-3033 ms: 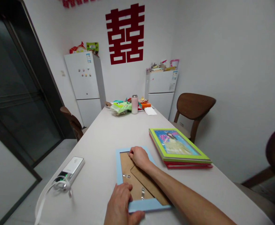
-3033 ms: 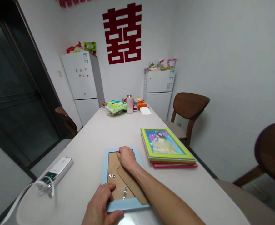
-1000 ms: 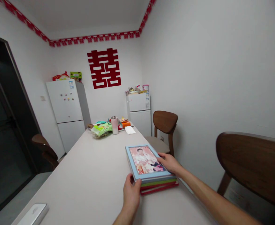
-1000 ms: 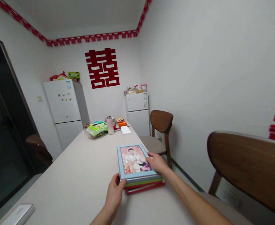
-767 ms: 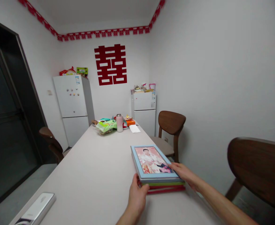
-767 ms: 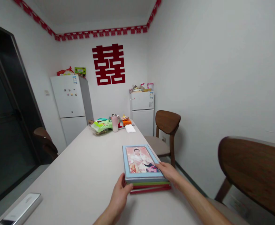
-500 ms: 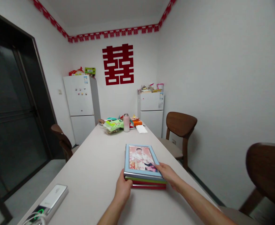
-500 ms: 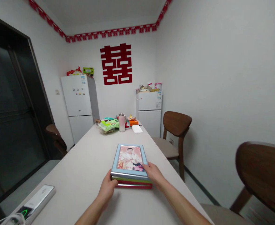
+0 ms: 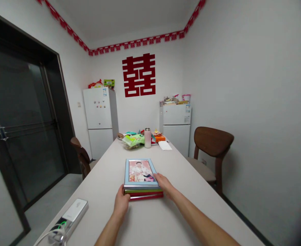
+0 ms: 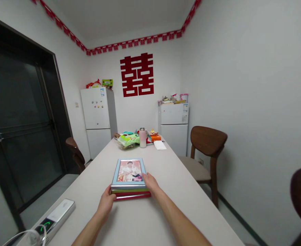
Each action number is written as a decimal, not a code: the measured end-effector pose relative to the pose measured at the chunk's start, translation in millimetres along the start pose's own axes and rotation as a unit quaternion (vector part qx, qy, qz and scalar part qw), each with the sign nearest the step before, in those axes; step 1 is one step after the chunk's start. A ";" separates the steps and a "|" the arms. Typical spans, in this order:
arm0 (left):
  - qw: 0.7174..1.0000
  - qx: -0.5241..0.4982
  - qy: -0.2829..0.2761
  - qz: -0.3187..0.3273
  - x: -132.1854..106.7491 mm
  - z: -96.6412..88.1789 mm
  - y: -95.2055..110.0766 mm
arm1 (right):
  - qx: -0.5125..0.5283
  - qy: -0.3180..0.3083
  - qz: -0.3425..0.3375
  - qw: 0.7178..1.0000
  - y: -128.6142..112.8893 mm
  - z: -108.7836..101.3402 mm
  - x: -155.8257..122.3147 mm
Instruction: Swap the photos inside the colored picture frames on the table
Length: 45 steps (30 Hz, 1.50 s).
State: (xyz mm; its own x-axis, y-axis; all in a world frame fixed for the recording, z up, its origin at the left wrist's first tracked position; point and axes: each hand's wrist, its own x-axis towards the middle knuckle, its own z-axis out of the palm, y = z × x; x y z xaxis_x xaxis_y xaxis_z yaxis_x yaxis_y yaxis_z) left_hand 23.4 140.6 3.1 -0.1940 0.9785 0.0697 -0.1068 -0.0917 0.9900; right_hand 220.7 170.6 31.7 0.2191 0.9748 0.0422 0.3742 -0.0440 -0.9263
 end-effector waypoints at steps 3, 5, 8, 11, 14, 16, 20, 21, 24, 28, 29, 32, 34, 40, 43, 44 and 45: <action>0.999 -0.010 0.044 0.012 -7.2 -8.1 18.1 | -0.022 0.054 -0.016 0.998 -11.2 -5.8 -9.2; 0.998 -0.021 0.043 0.038 -17.4 -6.8 41.6 | -0.003 0.053 -0.058 0.997 -29.2 -5.4 -28.1; 0.995 -0.054 -0.017 0.081 -41.9 9.7 88.1 | 0.173 -0.028 -0.215 0.961 -69.7 -2.6 -70.8; 0.973 -0.132 -0.140 0.126 -68.8 30.6 128.5 | 0.328 -0.110 -0.277 0.896 -105.3 -2.9 -108.2; 0.948 -0.202 -0.214 0.121 -84.8 39.8 140.6 | 0.378 -0.135 -0.253 0.880 -113.8 -3.2 -123.5; 0.950 -0.207 -0.213 0.100 -86.8 39.5 132.1 | 0.381 -0.141 -0.221 0.887 -104.5 -0.5 -123.0; 0.966 -0.185 -0.180 0.022 -77.2 34.3 103.4 | 0.426 -0.121 -0.130 0.887 -77.9 8.1 -111.3; 0.970 -0.174 -0.169 -0.011 -73.8 33.1 98.6 | 0.451 -0.105 -0.099 0.881 -74.1 9.3 -108.1; 0.971 -0.146 -0.164 -0.100 -65.4 30.8 95.3 | 0.493 -0.069 -0.024 0.867 -73.9 9.1 -102.1; 0.962 -0.130 -0.190 -0.147 -61.5 31.1 106.1 | 0.427 -0.133 -0.010 0.894 -86.1 8.5 -102.3; 0.961 -0.129 -0.192 -0.152 -61.1 31.3 107.9 | 0.393 -0.144 -0.019 0.908 -87.7 9.8 -101.4; 0.961 -0.126 -0.181 -0.166 -59.1 29.9 103.1 | 0.163 -0.101 -0.104 0.976 -82.7 15.8 -90.2; 0.962 -0.120 -0.162 -0.182 -57.1 26.3 89.2 | -0.046 -0.049 -0.183 0.981 -71.6 19.4 -76.6; 0.962 -0.121 -0.096 -0.224 -52.6 13.8 27.5 | -0.252 -0.031 -0.269 0.929 -33.4 22.7 -52.7; 0.967 -0.147 -0.083 -0.192 -54.1 16.6 13.6 | -0.286 -0.055 -0.295 0.910 -24.6 24.2 -66.5; 0.969 -0.158 -0.082 -0.170 -55.5 18.9 12.6 | -0.292 -0.065 -0.303 0.905 -23.2 24.2 -73.8; 0.972 -0.167 -0.080 -0.146 -57.5 21.4 13.0 | -0.294 -0.075 -0.309 0.901 -22.4 23.5 -81.5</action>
State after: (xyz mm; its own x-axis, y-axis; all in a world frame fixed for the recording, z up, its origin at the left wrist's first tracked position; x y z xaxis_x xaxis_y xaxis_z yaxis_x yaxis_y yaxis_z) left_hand 54.0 87.0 14.6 0.0430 0.9857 -0.1631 -0.4506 0.1649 0.8774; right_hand 173.3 97.2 40.3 -0.3037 0.8692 0.3903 0.8057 0.4529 -0.3818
